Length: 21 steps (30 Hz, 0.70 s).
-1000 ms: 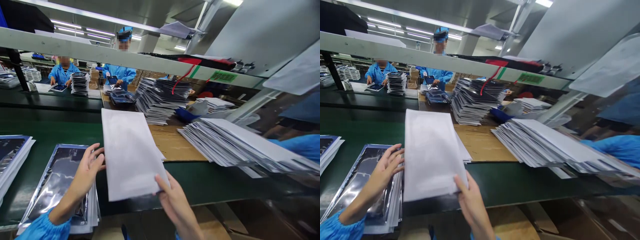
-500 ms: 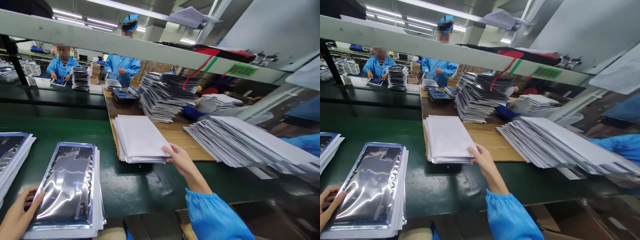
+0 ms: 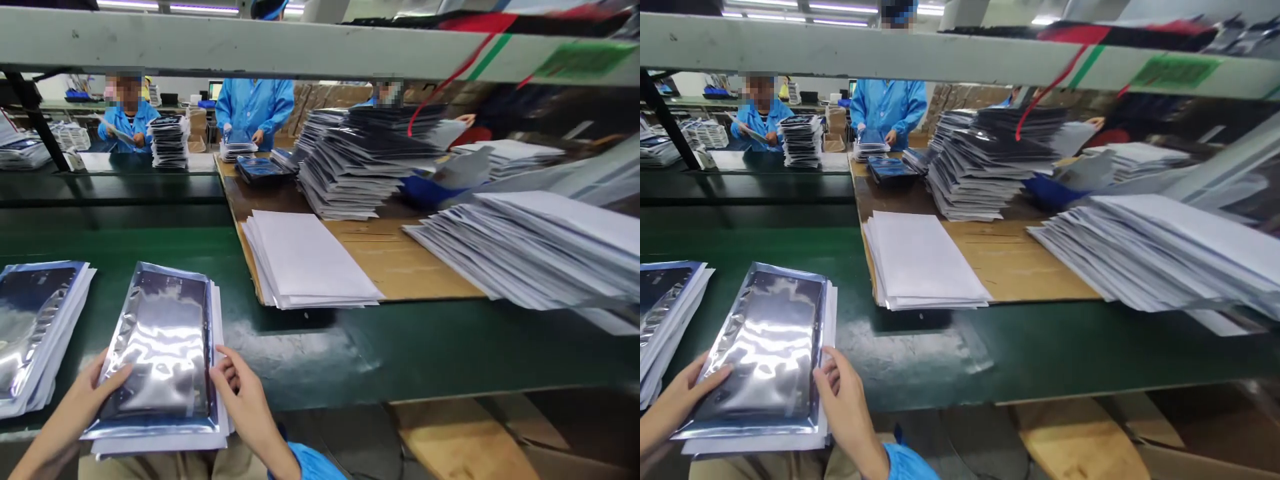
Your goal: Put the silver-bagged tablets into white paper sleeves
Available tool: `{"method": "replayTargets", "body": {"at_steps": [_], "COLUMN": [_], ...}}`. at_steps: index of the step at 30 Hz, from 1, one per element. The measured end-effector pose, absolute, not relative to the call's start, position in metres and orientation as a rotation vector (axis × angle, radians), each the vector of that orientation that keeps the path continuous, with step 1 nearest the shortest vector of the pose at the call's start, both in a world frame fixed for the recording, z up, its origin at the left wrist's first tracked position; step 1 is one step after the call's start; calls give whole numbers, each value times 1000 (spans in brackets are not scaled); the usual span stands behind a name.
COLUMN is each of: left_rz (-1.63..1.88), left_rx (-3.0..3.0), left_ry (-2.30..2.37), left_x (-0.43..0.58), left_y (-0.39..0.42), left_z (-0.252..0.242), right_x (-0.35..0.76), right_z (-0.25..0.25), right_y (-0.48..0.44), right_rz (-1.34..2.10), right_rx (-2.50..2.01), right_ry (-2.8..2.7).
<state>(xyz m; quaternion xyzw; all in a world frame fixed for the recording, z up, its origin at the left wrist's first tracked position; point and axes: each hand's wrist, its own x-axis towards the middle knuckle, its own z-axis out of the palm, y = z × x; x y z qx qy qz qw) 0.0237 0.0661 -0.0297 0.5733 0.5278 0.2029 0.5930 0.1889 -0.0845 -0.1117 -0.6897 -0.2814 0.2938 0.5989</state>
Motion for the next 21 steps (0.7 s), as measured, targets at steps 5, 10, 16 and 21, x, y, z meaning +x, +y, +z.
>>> {"method": "replayTargets", "body": {"at_steps": [5, 10, 16, 21], "left_rz": [496, 532, 554, 504], "left_rx": [1184, 1179, 1049, 1154], "left_ry": [1149, 1131, 1069, 1061], "left_x": [20, 9, 13, 23], "left_y": [57, 55, 60, 74], "left_z": [-30, -41, -32, -22], "right_x": [201, 185, 166, 170], "right_z": [-105, -75, -75, -88], "right_y": [-80, -82, -92, -141], "right_rz": [717, 813, 905, 646], "right_rx": [-1581, -1360, -1178, -1380], "right_ry": [-623, -569, -336, -222]}}
